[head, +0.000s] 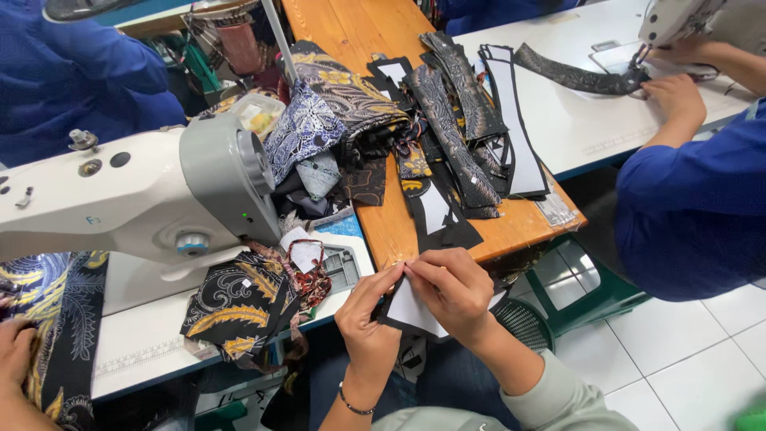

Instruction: The person aligns and pins patterned fabric pieces with white interfacing strips, then places them under the sewing machine presser foot to stitch. They handle multiple mask-shaped fabric pieces and interfacing, repeatedly pinning and feeding them through the machine.

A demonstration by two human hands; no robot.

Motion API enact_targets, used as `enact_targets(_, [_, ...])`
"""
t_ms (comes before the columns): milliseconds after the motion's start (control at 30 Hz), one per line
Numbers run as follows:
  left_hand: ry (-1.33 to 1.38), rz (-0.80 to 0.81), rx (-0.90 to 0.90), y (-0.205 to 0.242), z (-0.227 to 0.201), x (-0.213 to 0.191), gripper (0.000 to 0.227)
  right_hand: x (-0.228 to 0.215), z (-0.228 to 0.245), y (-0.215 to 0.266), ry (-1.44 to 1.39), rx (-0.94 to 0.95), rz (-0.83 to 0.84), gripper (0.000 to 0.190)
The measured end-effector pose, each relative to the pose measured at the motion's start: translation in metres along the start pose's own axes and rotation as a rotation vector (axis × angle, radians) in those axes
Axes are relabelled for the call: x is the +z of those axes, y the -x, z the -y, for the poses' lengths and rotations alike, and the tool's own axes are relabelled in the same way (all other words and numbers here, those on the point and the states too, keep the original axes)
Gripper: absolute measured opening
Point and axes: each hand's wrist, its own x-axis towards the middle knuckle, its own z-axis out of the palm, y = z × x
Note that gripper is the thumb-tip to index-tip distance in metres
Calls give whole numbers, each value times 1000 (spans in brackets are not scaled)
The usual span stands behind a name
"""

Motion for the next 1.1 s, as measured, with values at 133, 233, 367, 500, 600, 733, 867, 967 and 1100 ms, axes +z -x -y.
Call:
enact_targets(133, [-9,-8,4,2,2,-4,46,5,6,1,18,-47,19,23])
enact_targets(233, [-29,-33,11,1,9,-9,50,5,12,-1,0,-23,141,28])
enact_targets(367, [-64,-17,-38,-6,20,-20,65,-3,12,-6,-126,-21,447,73])
enact_targets(500, [-136,28,-79,-6,31,-22,56,3,5,2,-125,12,551,76])
enact_targets(600, [-177,91,-103,-7,37,-24,52,8,0,9,-88,51,564,67])
enact_targets(733, [-199,169,87,-15,42,-30,63,12,-5,10,-87,117,617,54])
enact_targets(867, [-106,170,-36,-19,46,-24,66,12,-11,8,-100,92,570,56])
enact_targets(967, [53,149,-140,-13,52,-18,68,12,-14,13,-119,160,555,55])
enact_targets(1100, [174,134,-242,-8,60,-17,68,15,-23,15,-202,254,537,49])
